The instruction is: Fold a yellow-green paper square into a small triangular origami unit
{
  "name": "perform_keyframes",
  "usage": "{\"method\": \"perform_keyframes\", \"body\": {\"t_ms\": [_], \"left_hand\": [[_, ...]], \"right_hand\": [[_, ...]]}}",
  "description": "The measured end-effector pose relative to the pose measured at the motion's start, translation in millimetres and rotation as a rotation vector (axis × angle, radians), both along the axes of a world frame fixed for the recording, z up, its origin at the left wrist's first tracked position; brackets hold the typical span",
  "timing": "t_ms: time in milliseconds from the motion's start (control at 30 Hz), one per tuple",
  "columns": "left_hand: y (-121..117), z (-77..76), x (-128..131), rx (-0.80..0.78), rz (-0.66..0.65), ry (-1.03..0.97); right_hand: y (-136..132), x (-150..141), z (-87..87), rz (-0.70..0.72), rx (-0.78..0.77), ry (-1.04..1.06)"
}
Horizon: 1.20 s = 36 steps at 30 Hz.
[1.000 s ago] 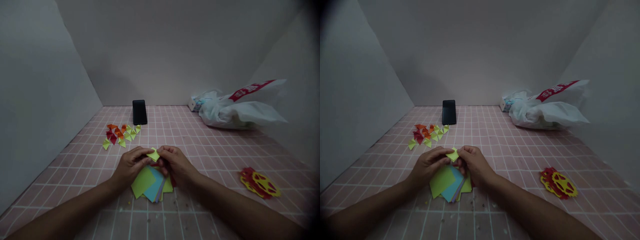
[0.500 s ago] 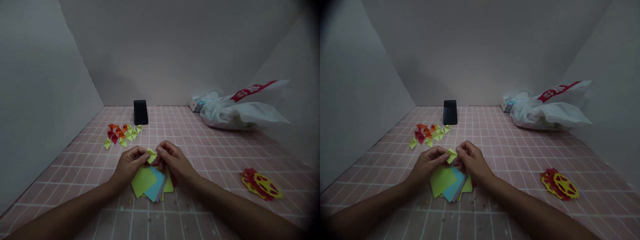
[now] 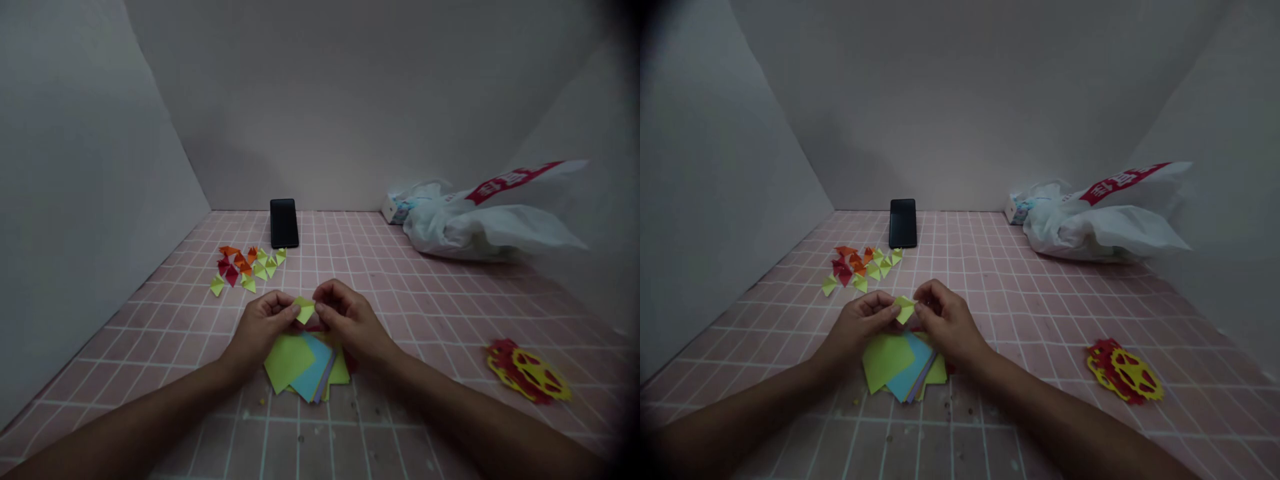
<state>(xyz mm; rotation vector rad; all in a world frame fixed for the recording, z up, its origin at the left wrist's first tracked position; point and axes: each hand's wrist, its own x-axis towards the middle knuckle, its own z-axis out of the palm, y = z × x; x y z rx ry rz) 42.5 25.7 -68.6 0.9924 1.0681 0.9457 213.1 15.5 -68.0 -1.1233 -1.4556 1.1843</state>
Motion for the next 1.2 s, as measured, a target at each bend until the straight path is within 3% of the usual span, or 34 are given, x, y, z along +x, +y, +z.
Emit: {"method": "perform_keyframes", "body": {"t_ms": [167,333,600,933,1200], "left_hand": [[-0.2,-0.5,0.4,-0.055,0.084,-0.101],[-5.5,0.0,3.5,-0.139,0.034,-0.187],[-9.0,3.1,5.1,-0.169,0.033,-0.243],[-5.1,2.6,3.5,-0.14,-0.006,-0.245],[-5.5,1.9,4.7,-0.099,-0.077,-0.285]], "right_hand": [[0.2,5.0,-2.1,0.065,0.449,-0.334],[1.6,5.4,-7.3,0.065,0.642,-0.436],[0.4,4.1,-6.6,0.035,0.741,-0.426],[1.5,8.0,-9.2,0.047,0.744,-0.337],[3.3,6.7,-7.8,0.061,0.639,-0.281]]}}
